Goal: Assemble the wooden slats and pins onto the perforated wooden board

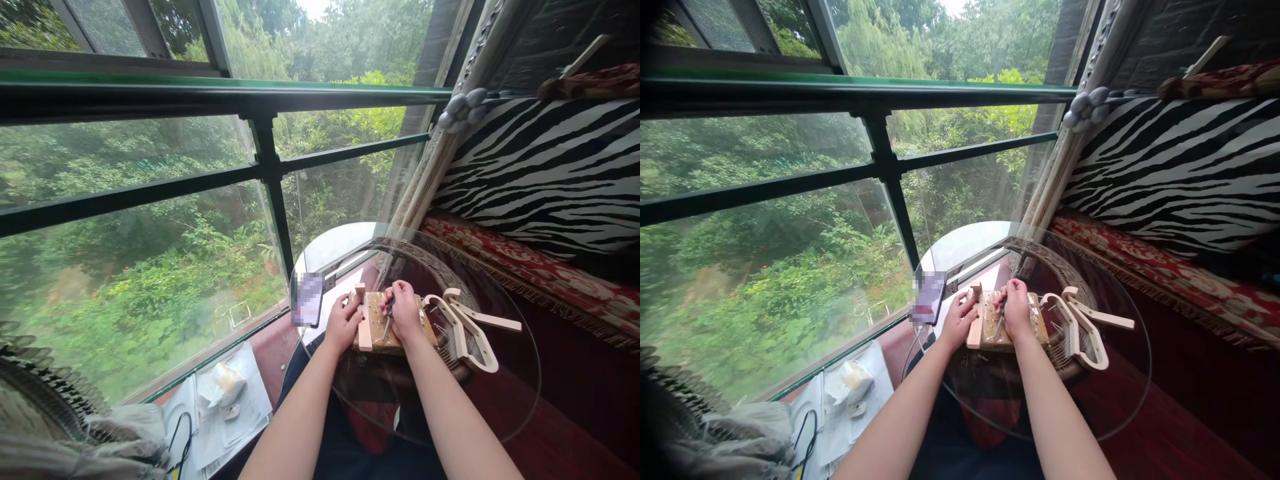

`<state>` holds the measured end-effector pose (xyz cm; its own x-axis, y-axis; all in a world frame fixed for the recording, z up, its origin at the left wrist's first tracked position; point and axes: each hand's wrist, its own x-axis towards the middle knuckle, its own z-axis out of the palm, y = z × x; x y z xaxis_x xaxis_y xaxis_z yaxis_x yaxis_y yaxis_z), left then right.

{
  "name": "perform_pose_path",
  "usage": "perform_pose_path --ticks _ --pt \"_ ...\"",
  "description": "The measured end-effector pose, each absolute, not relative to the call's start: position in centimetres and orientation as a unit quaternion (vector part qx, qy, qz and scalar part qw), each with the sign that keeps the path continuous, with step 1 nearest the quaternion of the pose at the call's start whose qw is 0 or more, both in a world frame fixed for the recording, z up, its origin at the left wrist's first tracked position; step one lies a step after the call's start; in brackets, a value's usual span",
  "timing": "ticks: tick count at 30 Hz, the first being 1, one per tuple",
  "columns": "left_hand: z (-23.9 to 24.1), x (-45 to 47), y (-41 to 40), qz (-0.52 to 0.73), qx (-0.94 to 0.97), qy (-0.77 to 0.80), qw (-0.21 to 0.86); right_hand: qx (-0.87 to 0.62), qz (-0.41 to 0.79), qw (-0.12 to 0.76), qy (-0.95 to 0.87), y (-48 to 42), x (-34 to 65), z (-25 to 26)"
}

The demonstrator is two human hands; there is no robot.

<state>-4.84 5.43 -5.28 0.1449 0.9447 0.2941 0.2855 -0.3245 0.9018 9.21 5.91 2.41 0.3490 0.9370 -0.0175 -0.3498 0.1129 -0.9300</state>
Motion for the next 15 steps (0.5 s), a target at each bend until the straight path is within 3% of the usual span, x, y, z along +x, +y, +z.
perform_pose_path --ticks 6,11,15 --pt "-5.3 -4.8 5.5 0.467 0.658 0.466 0.363 -0.421 0.505 0.692 -0.297 5.4 10.2 2.3" --pt "-5.5 -4.8 5.5 0.480 0.648 0.459 0.374 -0.468 0.501 0.662 -0.303 6.2 9.3 3.0" --pt "-5.2 -4.9 5.5 0.466 0.653 0.465 0.375 -0.431 0.465 0.711 -0.303 7.9 8.3 4.6"
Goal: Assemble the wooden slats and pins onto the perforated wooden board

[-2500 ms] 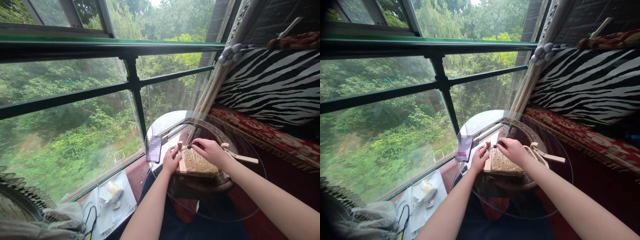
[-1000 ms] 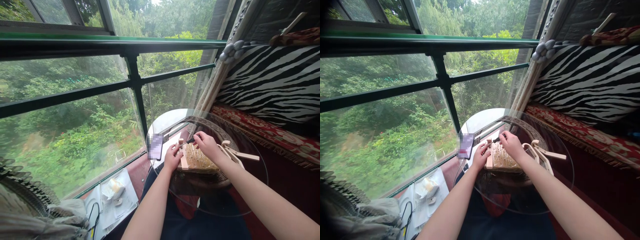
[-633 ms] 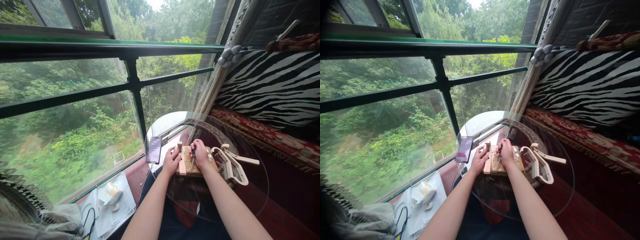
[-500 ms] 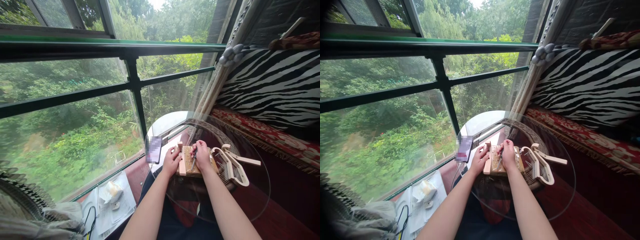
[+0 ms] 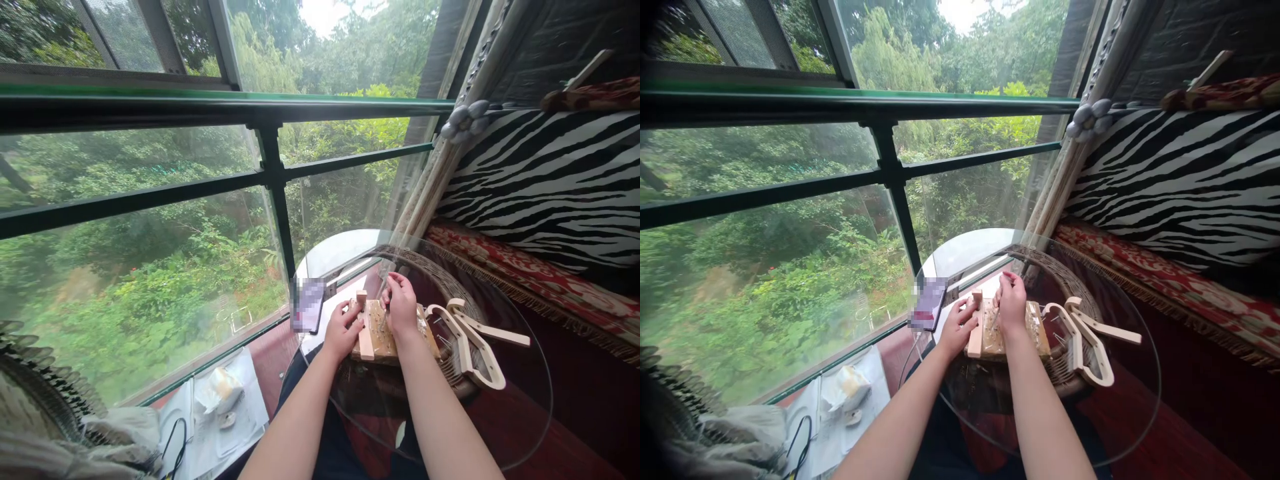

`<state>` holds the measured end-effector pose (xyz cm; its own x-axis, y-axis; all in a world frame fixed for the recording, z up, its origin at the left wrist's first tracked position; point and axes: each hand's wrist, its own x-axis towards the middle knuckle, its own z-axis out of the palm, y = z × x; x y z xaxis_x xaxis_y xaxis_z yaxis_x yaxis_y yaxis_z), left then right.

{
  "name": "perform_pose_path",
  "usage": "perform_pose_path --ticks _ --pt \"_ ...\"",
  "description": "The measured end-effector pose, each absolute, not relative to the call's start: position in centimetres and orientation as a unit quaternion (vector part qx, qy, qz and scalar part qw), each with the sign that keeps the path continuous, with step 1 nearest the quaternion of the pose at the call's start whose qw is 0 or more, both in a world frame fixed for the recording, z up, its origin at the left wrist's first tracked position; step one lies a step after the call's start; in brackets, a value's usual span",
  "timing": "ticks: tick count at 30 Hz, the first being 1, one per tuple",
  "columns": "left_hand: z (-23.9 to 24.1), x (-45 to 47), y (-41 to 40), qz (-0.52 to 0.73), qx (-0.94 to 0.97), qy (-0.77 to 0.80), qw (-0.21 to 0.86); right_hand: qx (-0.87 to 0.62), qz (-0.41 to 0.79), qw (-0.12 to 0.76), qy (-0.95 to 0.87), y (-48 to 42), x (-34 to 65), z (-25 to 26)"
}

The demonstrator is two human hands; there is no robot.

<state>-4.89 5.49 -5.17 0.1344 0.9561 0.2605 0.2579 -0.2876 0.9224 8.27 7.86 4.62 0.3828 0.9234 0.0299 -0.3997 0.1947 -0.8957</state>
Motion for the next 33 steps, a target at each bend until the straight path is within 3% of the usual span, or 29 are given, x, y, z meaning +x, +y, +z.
perform_pose_path --ticks 8,14,33 --pt "-4.8 -4.9 5.4 0.453 0.657 0.470 0.376 -0.338 0.488 0.773 -0.225 9.1 8.6 3.9" --pt "-4.8 -4.9 5.3 0.448 0.658 0.472 0.380 -0.351 0.391 0.806 -0.273 8.2 7.9 3.4" --pt "-4.4 -4.8 5.3 0.445 0.648 0.488 0.379 -0.361 0.375 0.786 -0.334 8.0 7.1 3.3"
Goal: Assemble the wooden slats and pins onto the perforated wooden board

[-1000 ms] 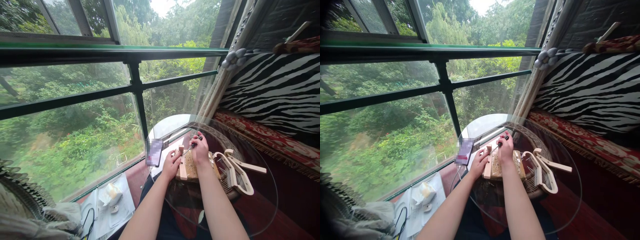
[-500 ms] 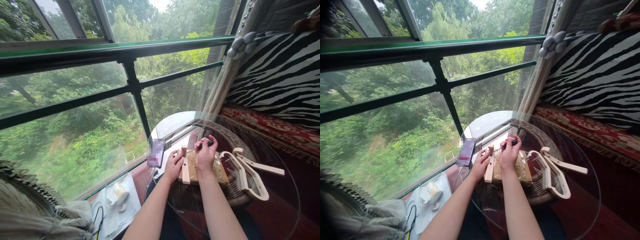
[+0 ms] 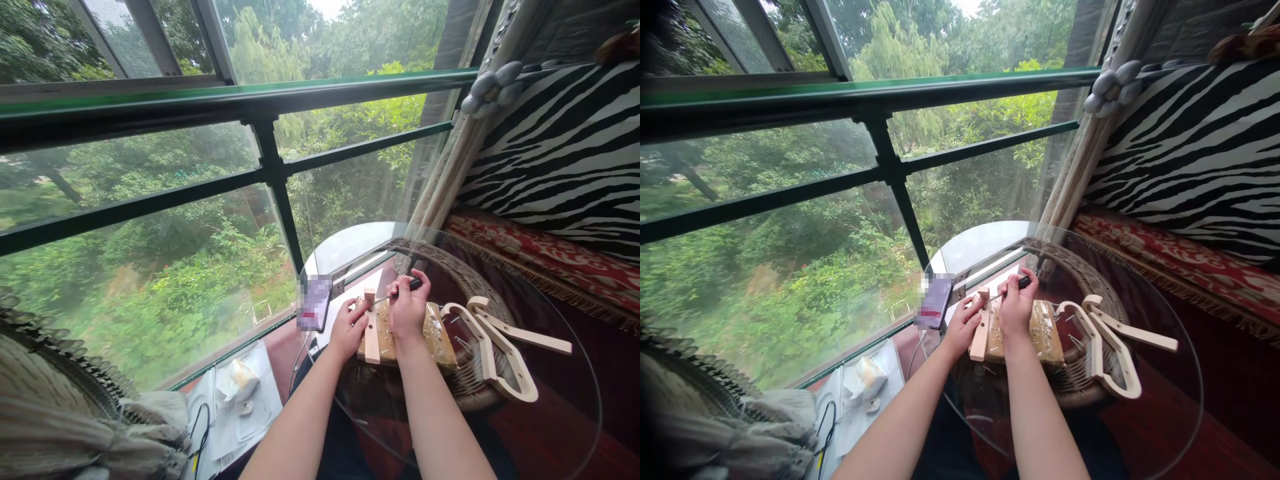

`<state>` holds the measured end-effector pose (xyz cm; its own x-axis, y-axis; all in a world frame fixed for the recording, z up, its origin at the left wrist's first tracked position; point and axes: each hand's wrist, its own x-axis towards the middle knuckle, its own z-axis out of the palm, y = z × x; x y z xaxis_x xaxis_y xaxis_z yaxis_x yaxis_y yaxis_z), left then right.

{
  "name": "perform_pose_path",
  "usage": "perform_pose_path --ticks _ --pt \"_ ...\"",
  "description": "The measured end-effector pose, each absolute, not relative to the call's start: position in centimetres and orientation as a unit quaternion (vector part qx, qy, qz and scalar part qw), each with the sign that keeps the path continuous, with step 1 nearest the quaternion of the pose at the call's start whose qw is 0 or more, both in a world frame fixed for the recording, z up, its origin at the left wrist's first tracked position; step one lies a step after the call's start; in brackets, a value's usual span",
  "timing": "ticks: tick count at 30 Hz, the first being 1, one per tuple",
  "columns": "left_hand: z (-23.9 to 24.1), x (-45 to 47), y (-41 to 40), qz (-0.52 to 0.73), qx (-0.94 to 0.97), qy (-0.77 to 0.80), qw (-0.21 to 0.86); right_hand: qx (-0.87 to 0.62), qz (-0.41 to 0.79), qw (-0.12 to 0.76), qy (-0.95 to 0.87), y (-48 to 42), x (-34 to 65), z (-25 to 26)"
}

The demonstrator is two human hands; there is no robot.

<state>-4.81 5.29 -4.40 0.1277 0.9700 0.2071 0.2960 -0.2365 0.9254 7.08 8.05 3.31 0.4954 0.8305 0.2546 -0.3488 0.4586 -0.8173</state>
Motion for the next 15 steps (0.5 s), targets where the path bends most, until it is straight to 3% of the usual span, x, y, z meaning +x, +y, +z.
perform_pose_path --ticks 8,15 --pt "-4.3 -4.8 5.4 0.437 0.639 0.495 0.395 -0.344 0.434 0.774 -0.308 7.7 7.6 3.7" --pt "-4.3 -4.5 5.4 0.463 0.607 0.457 0.456 -0.388 0.414 0.702 -0.430 6.9 6.3 2.7"
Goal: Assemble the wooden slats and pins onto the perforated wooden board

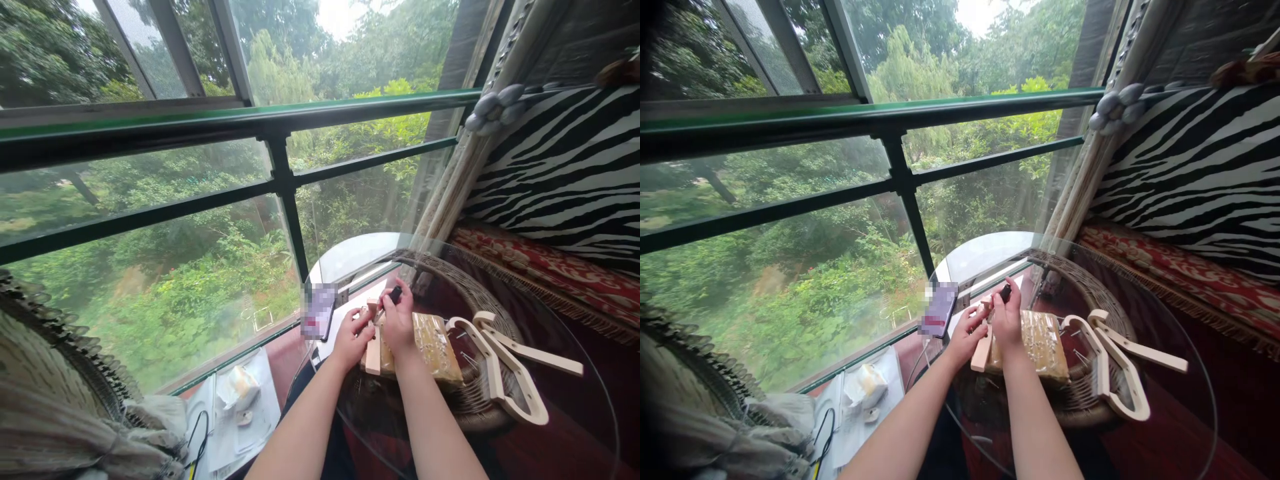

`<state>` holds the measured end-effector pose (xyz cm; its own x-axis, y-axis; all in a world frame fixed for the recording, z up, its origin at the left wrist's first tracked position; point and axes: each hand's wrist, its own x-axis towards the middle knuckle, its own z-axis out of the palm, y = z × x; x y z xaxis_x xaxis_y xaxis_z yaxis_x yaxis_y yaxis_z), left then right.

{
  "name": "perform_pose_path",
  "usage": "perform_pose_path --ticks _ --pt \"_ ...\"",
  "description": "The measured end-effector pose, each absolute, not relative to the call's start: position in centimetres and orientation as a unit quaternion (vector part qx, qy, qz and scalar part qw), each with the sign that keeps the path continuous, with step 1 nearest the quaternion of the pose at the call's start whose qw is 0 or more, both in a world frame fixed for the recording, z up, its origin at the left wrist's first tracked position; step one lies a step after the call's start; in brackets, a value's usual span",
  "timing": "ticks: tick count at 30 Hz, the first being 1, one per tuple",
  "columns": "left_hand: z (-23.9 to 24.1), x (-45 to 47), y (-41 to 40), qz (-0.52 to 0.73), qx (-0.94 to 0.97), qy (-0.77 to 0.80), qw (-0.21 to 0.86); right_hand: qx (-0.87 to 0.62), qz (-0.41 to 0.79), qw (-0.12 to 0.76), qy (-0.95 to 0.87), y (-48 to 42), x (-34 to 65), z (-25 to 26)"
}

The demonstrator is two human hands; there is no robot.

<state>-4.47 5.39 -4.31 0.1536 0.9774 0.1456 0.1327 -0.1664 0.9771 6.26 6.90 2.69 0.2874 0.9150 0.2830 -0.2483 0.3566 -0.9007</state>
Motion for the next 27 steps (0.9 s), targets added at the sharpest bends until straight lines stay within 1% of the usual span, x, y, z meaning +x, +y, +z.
perform_pose_path --ticks 4,7,10,15,20,27 --pt "-4.1 -4.5 5.7 0.460 0.599 0.467 0.460 -0.377 0.391 0.721 -0.430 6.7 5.9 2.7" --pt "-3.3 -4.4 6.1 0.456 0.611 0.497 0.415 -0.370 0.392 0.741 -0.401 6.6 6.2 2.9" --pt "-2.2 -3.8 6.4 0.479 0.604 0.523 0.365 -0.370 0.388 0.750 -0.388 6.7 6.6 2.9" --pt "-2.1 -2.7 6.4 0.521 0.597 0.508 0.337 -0.397 0.352 0.755 -0.385 7.0 7.2 2.7" --pt "-2.9 -2.6 6.3 0.544 0.598 0.485 0.332 -0.407 0.338 0.755 -0.387 6.8 7.4 2.6" --pt "-3.2 -2.8 6.3 0.547 0.580 0.480 0.366 -0.405 0.333 0.750 -0.403 6.8 7.1 2.1"
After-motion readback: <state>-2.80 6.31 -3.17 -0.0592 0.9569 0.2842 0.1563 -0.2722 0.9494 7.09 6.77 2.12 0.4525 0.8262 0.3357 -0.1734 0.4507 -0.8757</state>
